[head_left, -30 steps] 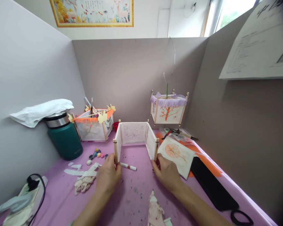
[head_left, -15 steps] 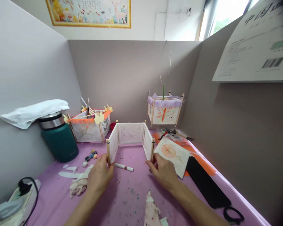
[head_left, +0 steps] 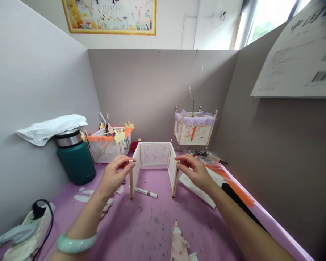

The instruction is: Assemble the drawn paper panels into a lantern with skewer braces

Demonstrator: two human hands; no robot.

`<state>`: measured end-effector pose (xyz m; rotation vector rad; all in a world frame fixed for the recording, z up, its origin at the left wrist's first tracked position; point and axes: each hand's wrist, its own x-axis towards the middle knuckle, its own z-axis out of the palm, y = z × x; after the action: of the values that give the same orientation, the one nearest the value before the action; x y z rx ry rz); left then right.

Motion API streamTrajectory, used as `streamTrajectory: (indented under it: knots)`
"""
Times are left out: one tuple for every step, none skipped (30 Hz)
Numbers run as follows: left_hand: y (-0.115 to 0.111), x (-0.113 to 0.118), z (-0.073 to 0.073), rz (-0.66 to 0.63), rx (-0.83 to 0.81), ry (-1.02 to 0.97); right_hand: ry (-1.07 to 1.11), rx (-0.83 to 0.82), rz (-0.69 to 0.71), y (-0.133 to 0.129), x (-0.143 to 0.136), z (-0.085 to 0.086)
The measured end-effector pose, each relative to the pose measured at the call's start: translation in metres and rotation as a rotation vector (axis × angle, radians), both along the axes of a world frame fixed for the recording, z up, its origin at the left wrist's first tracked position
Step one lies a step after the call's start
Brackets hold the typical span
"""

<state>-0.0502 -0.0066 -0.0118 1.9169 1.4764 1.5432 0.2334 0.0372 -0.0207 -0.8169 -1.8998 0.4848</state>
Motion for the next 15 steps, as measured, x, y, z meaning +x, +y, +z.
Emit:
streamTrajectory:
  knots:
    - [0.001, -0.002, 0.0, -0.01, 0.001, 0.003, 0.002, 0.0, 0.018, 0.001, 0.0, -0.001]
    - [0.002, -0.003, -0.001, -0.018, 0.003, -0.001, 0.008, 0.0, 0.031, 0.002, 0.0, -0.002]
    - [0.002, -0.005, -0.003, -0.022, 0.003, -0.013, 0.018, 0.001, 0.042, 0.004, 0.001, -0.002]
    - [0.003, -0.006, -0.004, -0.021, 0.003, -0.03, 0.029, 0.003, 0.05, 0.005, 0.001, -0.003]
    - [0.004, -0.007, -0.005, -0.016, 0.003, -0.045, 0.037, 0.007, 0.058, 0.007, 0.002, -0.004]
    - [0.005, -0.008, -0.006, -0.009, 0.003, -0.058, 0.039, 0.012, 0.064, 0.009, 0.003, -0.004]
    - [0.006, -0.009, -0.007, -0.003, 0.001, -0.068, 0.032, 0.016, 0.068, 0.011, 0.005, -0.005]
    - [0.006, -0.01, -0.008, 0.001, -0.002, -0.074, 0.019, 0.022, 0.07, 0.012, 0.006, -0.005]
    - [0.006, -0.01, -0.008, 0.006, -0.003, -0.079, 0.004, 0.027, 0.068, 0.014, 0.008, -0.005]
    - [0.007, -0.01, -0.008, 0.011, -0.003, -0.083, -0.006, 0.032, 0.063, 0.015, 0.01, -0.005]
    - [0.007, -0.011, -0.008, 0.016, -0.004, -0.088, -0.01, 0.036, 0.057, 0.015, 0.011, -0.005]
    - [0.007, -0.01, -0.009, 0.021, -0.007, -0.09, -0.009, 0.039, 0.05, 0.015, 0.012, -0.005]
    - [0.007, -0.01, -0.009, 0.027, -0.012, -0.091, -0.004, 0.041, 0.043, 0.015, 0.013, -0.005]
    - [0.007, -0.01, -0.01, 0.035, -0.015, -0.09, -0.001, 0.04, 0.037, 0.014, 0.012, -0.006]
    - [0.007, -0.009, -0.011, 0.044, -0.012, -0.089, -0.001, 0.036, 0.031, 0.013, 0.011, -0.006]
